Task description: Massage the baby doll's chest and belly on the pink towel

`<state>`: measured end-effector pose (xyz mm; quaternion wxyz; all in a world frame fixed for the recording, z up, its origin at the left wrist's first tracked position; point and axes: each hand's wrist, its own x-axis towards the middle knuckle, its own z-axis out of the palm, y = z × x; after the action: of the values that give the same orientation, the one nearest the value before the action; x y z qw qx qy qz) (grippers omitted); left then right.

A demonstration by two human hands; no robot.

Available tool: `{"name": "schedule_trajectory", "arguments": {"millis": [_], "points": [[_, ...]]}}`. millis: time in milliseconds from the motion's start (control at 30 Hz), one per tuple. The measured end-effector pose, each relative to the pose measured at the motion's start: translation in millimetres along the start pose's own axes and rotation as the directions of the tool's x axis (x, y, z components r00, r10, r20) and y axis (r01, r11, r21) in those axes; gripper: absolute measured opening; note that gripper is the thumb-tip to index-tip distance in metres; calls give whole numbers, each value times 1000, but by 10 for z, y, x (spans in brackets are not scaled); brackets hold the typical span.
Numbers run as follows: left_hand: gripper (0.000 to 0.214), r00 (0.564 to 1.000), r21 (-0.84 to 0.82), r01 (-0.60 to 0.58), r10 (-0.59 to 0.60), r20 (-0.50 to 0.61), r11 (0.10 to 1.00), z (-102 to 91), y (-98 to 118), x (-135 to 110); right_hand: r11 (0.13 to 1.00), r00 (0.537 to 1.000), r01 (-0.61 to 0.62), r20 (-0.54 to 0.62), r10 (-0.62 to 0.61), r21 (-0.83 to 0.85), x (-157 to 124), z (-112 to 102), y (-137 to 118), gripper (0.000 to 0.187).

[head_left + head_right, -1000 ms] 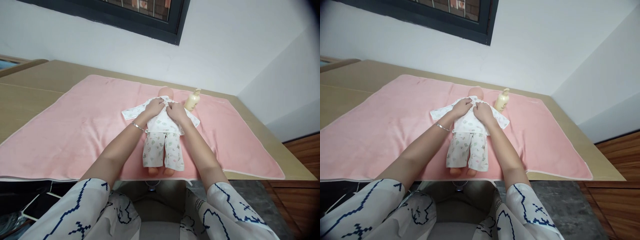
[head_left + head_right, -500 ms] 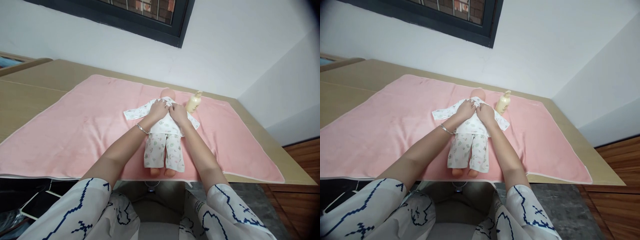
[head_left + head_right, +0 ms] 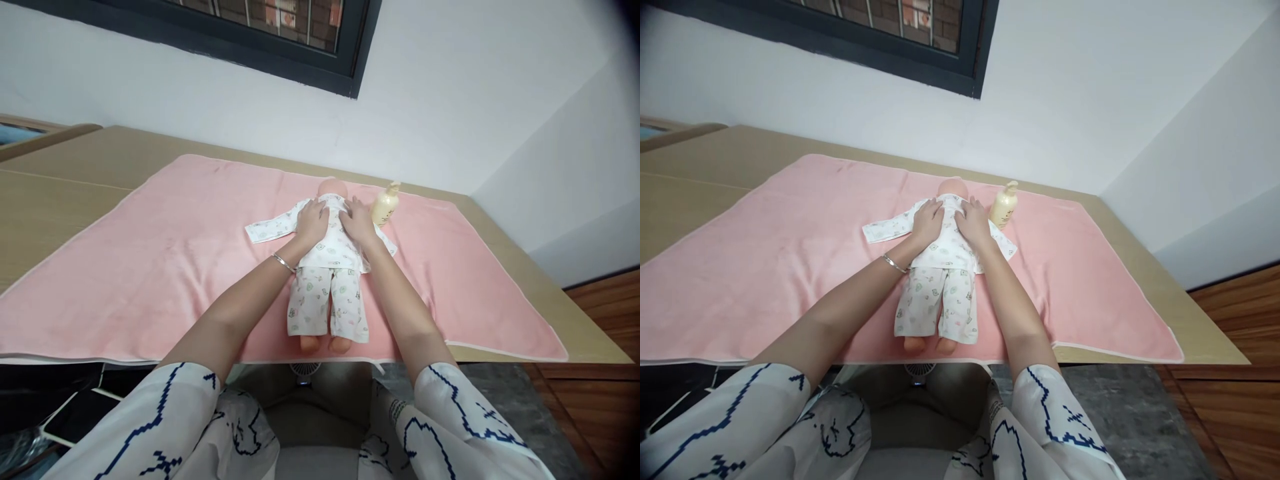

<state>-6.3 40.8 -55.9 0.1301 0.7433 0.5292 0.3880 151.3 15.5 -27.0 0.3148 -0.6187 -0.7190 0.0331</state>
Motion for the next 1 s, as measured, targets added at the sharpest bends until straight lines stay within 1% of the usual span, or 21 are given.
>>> {"name": "schedule_trajectory", "arguments": {"millis": [67,133,167,267,333,500,567,667,700,733,800,900,933,1000], "points": [[51,998,-34,33,-34,-44,999,12,-13,-14,1000,996,25,-81,-26,-8,-18,-2,-51,54],[53,995,-55,45,-49,-82,997,21,-18,-28,998,991,57,-118,-57,3,-46,38,-110,55],[54,995,-59,45,-50,-90,997,25,-20,-33,998,992,67,-105,-66,9,-59,69,-133,54],[54,995,-48,48,-52,-88,998,33,-21,-41,997,997,79,4,-79,18,-82,144,-167,50],[56,995,-46,44,-48,-83,998,33,-18,-43,996,997,80,17,-81,23,-84,144,-177,49],[57,996,-77,41,-47,-70,996,42,-20,-37,998,992,64,-109,-62,19,-72,79,-212,53],[58,996,-92,46,-52,-68,995,59,-37,-26,997,994,71,-78,-70,6,-68,93,-215,53],[60,996,-108,43,-51,-72,993,91,-74,-6,997,994,78,75,-78,1,-58,105,-208,50],[59,996,-111,42,-50,-72,993,101,-85,-1,997,990,75,117,-75,8,-52,90,-208,50],[59,996,-112,40,-48,-71,993,108,-93,3,997,988,70,134,-72,17,-44,64,-212,50],[59,997,-113,36,-44,-69,993,112,-97,9,997,991,73,107,-77,36,-27,-4,-229,51],[58,997,-111,31,-38,-66,993,96,-82,9,994,995,101,6,-101,52,-10,-51,-264,52],[58,997,-109,31,-38,-64,994,88,-78,7,993,994,108,-5,-108,52,-11,-36,-273,52],[57,997,-109,38,-45,-64,993,78,-77,1,993,994,110,25,-111,38,-21,36,-277,50]]}}
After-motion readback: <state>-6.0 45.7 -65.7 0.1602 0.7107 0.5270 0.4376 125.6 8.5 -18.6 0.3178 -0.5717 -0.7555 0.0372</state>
